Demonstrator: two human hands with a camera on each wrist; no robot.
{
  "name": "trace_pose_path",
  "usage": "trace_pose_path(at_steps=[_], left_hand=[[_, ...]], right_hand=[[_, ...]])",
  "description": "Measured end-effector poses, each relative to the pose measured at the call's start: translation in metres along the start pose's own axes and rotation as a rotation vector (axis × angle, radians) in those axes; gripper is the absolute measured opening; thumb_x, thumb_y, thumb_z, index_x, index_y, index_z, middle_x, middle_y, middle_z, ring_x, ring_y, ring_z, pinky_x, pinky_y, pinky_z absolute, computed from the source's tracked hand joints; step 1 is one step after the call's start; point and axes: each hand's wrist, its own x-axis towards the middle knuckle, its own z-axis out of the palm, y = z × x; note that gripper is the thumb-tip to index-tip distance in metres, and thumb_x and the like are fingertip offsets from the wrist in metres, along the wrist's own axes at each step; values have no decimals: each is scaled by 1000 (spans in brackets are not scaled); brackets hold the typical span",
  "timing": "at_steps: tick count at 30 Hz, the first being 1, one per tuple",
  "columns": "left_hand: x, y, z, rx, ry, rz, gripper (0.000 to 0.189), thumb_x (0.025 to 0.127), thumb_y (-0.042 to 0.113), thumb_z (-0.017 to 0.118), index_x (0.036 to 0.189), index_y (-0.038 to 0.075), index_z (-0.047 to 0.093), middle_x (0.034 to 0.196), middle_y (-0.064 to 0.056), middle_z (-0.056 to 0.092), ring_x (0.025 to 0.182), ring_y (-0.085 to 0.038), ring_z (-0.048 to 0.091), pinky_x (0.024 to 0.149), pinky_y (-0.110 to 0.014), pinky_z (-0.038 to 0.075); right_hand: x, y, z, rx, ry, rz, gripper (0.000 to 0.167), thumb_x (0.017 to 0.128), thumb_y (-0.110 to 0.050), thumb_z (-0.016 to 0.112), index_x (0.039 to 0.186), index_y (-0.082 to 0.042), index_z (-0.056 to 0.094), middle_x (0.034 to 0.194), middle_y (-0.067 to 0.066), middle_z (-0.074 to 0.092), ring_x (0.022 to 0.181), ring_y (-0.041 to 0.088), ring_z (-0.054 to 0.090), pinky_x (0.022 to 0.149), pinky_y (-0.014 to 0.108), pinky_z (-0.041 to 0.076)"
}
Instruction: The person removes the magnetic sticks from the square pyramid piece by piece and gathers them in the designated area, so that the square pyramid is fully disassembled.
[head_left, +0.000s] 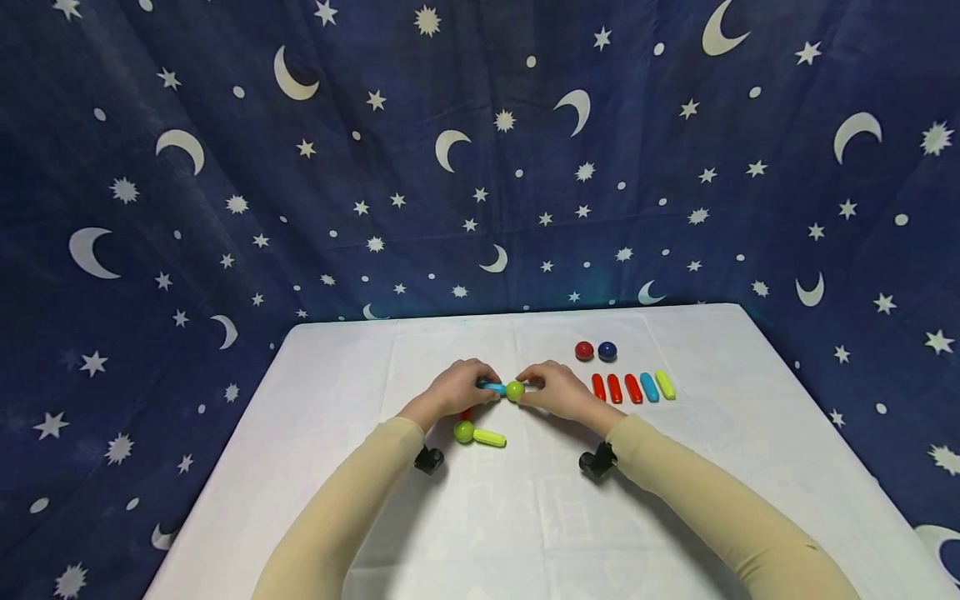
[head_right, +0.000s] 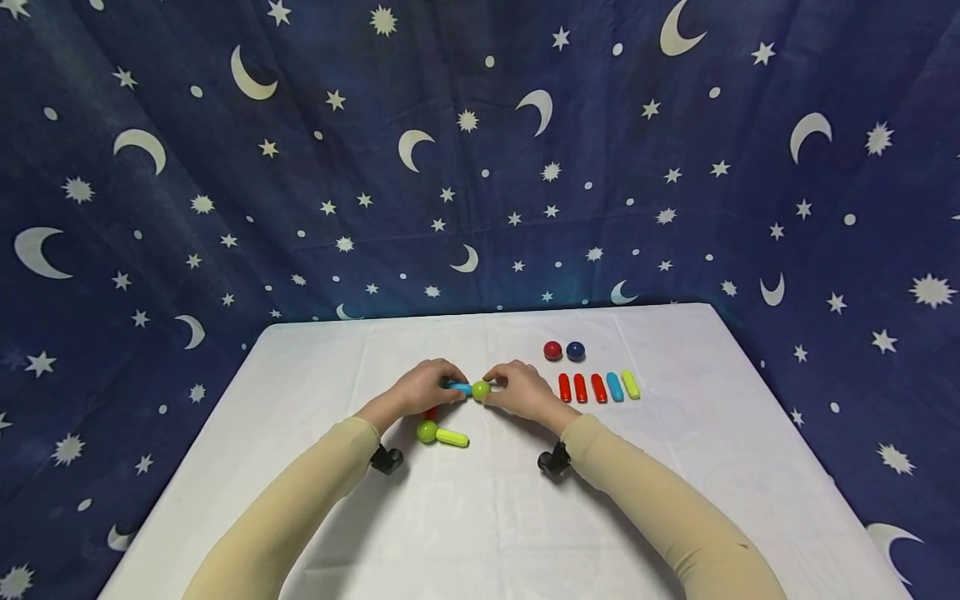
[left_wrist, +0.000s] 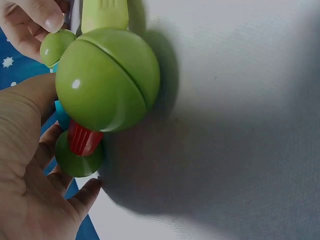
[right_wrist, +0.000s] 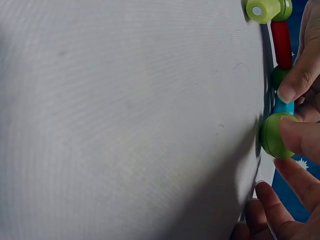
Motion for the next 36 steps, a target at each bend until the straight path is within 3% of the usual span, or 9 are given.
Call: trace_pose_path(at_steps=[23,36], left_hand=[[2,-4,2,-3,16,7,19,96,31,75,112,21,78,116,3,68,108,-18,60,99,-39,47],[1,-3,0,39,24,20,19,95,31,75,112,22,78,117,5,70,112,-18,61,100,-40,48]], right_hand=[[-1,-3,5,-8,23,46,32,84,-39,85,111,-24,76,110,2,61,104,22,53,92,43,47],[-3,-2,5,-65,15,24,39,87,-42,81,120,-21,74,114,2,60,105,23,52,91,44,46]])
